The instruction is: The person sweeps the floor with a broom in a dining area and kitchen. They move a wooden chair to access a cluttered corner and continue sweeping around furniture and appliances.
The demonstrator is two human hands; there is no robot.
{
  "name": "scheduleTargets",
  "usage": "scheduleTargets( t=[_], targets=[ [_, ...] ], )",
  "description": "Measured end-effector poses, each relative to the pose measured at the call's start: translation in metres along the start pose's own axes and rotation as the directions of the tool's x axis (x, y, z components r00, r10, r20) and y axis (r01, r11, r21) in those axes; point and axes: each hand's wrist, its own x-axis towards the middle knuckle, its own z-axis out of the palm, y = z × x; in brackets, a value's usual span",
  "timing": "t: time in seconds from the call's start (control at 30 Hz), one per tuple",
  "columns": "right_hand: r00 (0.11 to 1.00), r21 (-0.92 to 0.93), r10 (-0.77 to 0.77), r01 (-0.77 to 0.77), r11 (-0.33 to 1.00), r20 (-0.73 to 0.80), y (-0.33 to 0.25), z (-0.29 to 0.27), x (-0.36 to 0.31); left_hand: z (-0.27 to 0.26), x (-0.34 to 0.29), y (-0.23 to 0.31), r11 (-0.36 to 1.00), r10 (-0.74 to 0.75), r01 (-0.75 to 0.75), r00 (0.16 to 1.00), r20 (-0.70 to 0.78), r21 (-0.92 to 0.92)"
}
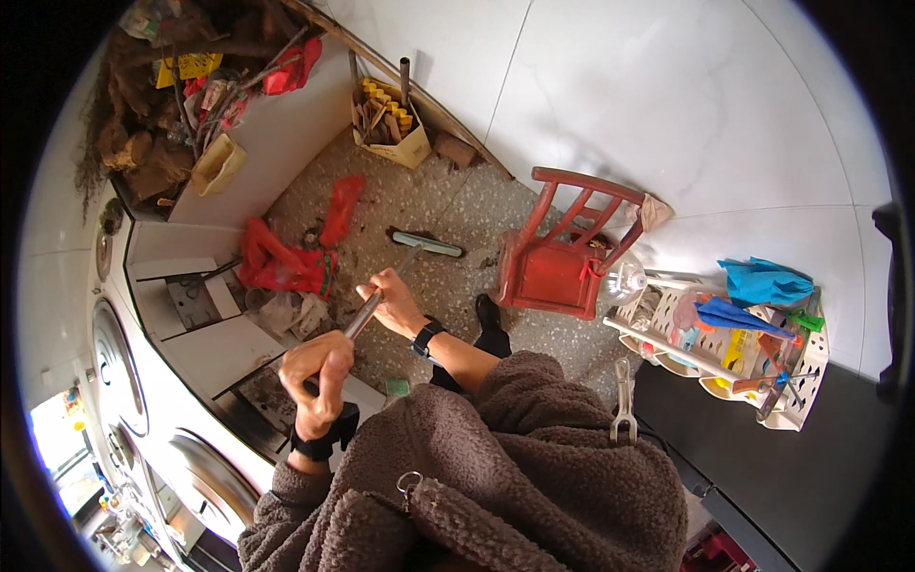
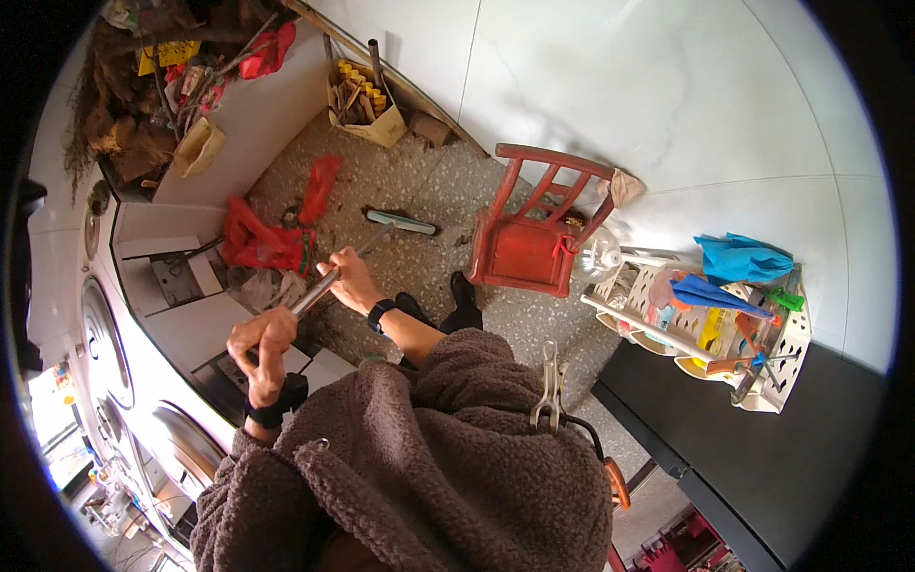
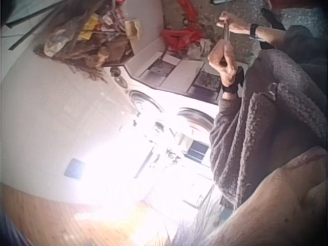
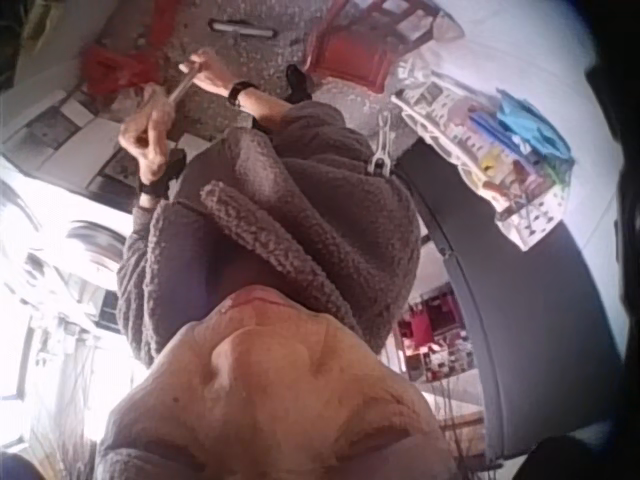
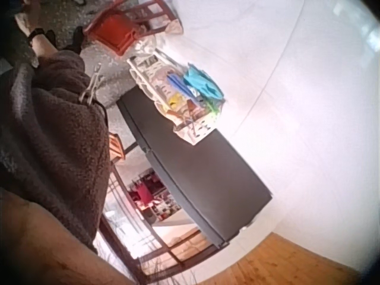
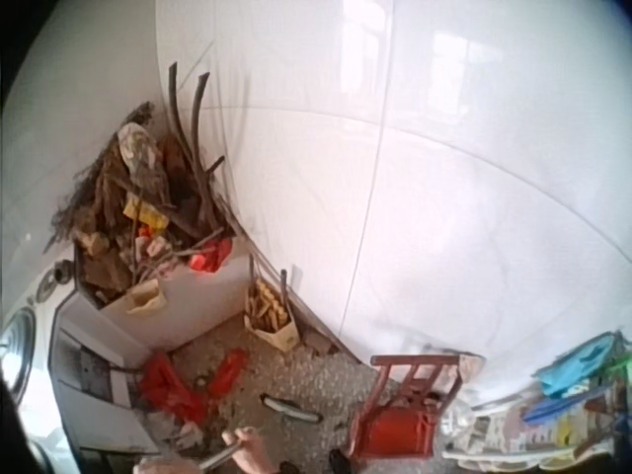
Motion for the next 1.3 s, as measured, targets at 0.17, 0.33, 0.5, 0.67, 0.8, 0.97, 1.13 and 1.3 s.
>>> scheduleTargets(
  t=[0.17, 0.33, 0.5, 0.67, 0.8, 0.97, 1.13, 1.3],
  targets=[
    [0.939, -0.093, -0.307, 0.323, 0.942, 0.153, -0.032, -0.018, 0.000, -0.010, -0.013, 0.019, 0.986, 0.129, -0.140, 0.985, -0.116, -0.092],
    [0.935, -0.286, -0.298, 0.343, 0.895, 0.191, -0.042, -0.042, -0.009, -0.005, -0.018, 0.016, 0.986, 0.138, -0.149, 0.981, -0.134, -0.078],
    [0.976, -0.396, -0.213, 0.180, 0.901, -0.042, -0.030, -0.048, -0.011, -0.008, -0.005, 0.002, 0.995, 0.066, -0.070, 0.996, -0.052, -0.075],
    [0.985, -0.389, -0.149, 0.104, 0.915, -0.085, -0.006, -0.062, -0.013, 0.011, -0.003, -0.015, 0.983, -0.016, 0.021, 0.999, 0.027, -0.184],
    [0.978, -0.409, -0.208, 0.190, 0.893, -0.001, 0.000, -0.046, -0.011, 0.004, -0.008, -0.014, 0.991, -0.050, 0.041, 0.997, -0.065, -0.130],
    [0.936, -0.363, -0.172, 0.282, 0.888, 0.306, -0.021, -0.023, 0.013, -0.018, -0.003, -0.010, 0.987, 0.071, -0.110, 0.953, -0.295, -0.116],
    [0.948, -0.350, -0.190, 0.274, 0.896, 0.256, -0.052, -0.080, 0.035, -0.060, 0.015, -0.019, 0.986, 0.016, -0.105, 0.827, -0.561, -0.127],
    [0.934, -0.501, -0.349, 0.265, 0.824, -0.080, -0.082, -0.201, 0.063, -0.073, 0.040, -0.056, 0.996, 0.027, 0.039, 0.738, -0.674, 0.082]
  ],
)
